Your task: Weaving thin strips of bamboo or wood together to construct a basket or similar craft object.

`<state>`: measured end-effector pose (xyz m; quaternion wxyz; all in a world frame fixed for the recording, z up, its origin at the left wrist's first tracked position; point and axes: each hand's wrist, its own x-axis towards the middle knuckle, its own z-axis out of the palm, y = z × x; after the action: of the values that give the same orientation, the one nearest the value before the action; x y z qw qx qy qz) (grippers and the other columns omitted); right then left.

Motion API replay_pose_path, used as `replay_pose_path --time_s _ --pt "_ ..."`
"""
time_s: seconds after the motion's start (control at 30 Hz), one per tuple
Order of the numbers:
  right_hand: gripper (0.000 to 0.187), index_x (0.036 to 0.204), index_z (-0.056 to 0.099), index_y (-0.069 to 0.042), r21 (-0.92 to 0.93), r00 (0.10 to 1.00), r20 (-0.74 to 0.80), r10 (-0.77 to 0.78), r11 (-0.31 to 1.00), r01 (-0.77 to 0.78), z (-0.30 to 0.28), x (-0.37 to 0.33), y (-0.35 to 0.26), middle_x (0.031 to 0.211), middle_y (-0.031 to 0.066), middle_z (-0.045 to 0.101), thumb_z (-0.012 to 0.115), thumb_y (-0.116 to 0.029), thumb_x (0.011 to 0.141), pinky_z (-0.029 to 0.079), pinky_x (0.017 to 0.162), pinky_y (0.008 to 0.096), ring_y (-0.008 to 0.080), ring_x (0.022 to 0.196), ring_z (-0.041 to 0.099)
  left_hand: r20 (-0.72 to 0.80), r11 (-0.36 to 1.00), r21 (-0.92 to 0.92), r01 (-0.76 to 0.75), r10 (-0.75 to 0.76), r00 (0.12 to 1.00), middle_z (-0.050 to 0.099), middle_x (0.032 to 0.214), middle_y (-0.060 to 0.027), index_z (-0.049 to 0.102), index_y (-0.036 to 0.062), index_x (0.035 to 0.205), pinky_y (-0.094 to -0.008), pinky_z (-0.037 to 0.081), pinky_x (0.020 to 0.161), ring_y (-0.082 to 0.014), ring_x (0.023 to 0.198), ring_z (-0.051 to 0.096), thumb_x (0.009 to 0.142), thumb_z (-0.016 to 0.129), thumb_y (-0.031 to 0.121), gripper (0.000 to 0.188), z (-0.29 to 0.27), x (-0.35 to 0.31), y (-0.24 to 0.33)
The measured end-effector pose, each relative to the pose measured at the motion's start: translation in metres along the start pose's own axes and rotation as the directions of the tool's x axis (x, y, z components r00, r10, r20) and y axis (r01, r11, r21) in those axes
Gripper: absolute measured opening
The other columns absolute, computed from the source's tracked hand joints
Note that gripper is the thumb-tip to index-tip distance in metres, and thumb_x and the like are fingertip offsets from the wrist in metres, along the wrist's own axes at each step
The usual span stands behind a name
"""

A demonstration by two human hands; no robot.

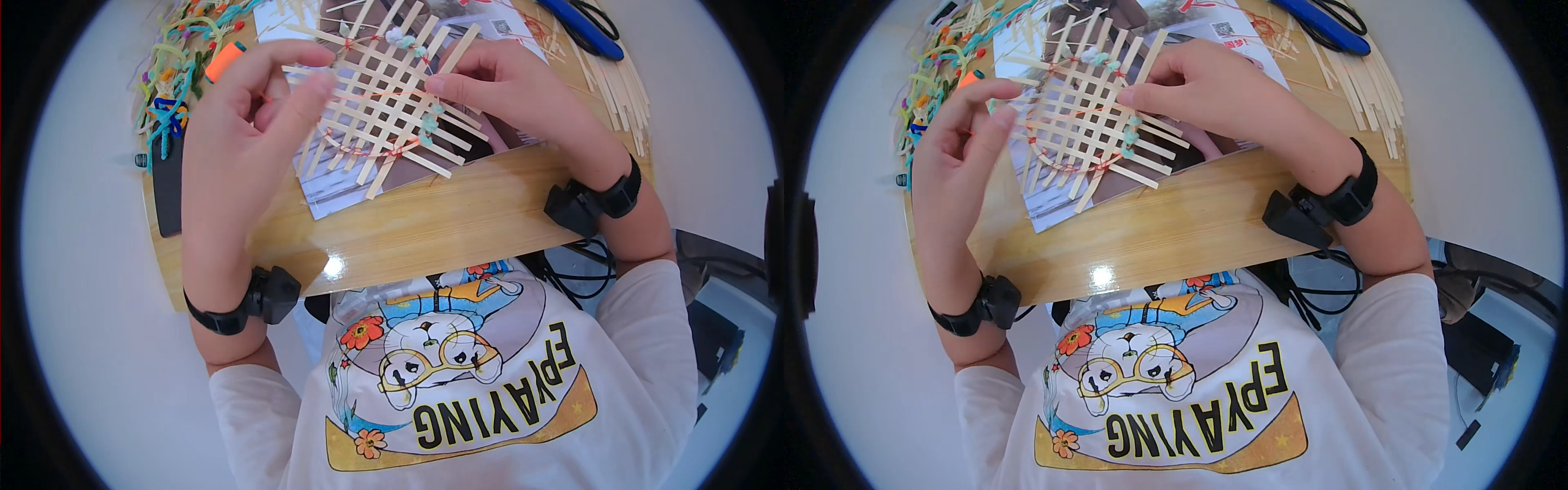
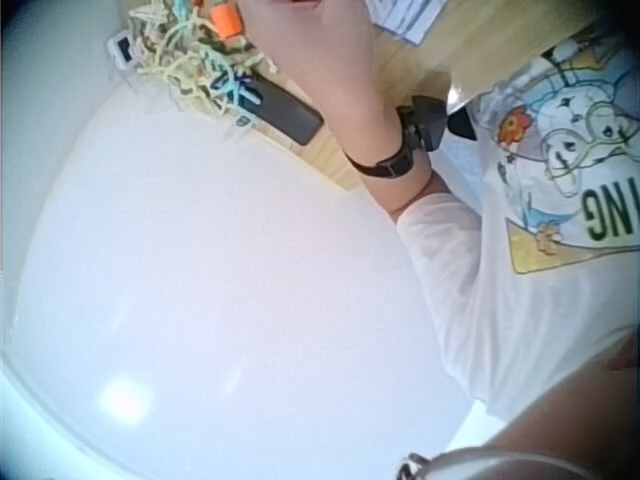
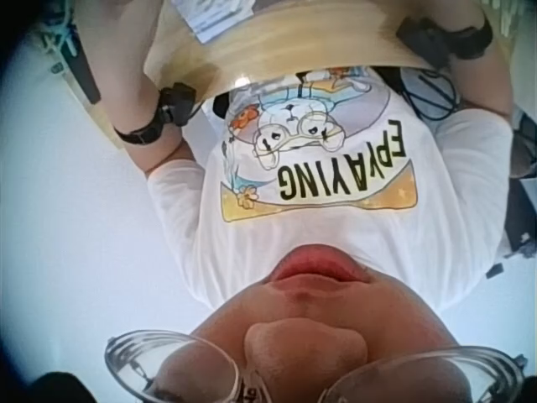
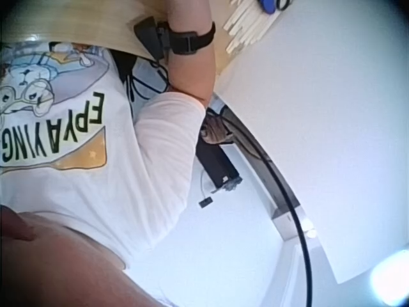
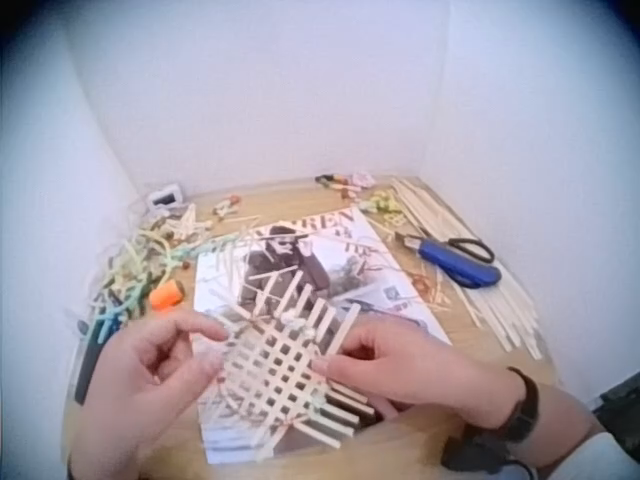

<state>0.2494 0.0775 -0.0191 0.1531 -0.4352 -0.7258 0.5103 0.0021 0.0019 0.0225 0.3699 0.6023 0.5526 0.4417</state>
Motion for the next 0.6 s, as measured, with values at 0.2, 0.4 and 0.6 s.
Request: replay_pose_path --time_s 0.2,0.4,0.6 --pt "0.031 0.094 0.069 0.000 -0.058 0.985 -0.059 -0.164 0.985 0.161 0.001 0.003 0.006 0.059 0.0036 0.062 0.065 -0.030 0.090 0.041 0.035 0.0236 0.0116 0.036 0.055 0.213 0.895 0.432 -0.113 0.021 0.977 0.039 0.063 0.0079 0.061 0.0019 0.079 -0.0212 0.022 0.052 -0.0019 0.058 0.029 0.087 0.069 0.014 0.017 0.004 -0.003 -0.002" --pt "0.027 0.091 0.068 0.001 -0.170 0.951 -0.063 -0.303 0.942 0.289 -0.001 -0.003 0.000 0.078 0.0031 0.063 0.066 -0.026 0.090 0.043 0.052 0.0255 0.0119 0.058 0.056 0.268 0.926 0.378 -0.014 -0.095 0.959 0.038 0.062 0.0083 0.056 0.0019 0.076 -0.0201 0.023 0.052 -0.0007 0.058 0.030 0.088 0.066 0.011 0.018 0.006 -0.005 -0.002" --pt "0.026 0.090 0.068 0.001 -0.229 0.985 -0.060 -0.164 0.962 0.147 -0.003 -0.007 -0.006 0.083 0.0027 0.063 0.067 -0.025 0.090 0.045 0.066 0.0270 0.0111 0.074 0.057 0.103 0.985 0.170 0.034 -0.052 0.993 0.042 0.062 0.0084 0.059 0.0033 0.077 -0.0215 0.027 0.051 -0.0017 0.057 0.034 0.089 0.061 0.013 0.016 0.001 -0.001 -0.004"
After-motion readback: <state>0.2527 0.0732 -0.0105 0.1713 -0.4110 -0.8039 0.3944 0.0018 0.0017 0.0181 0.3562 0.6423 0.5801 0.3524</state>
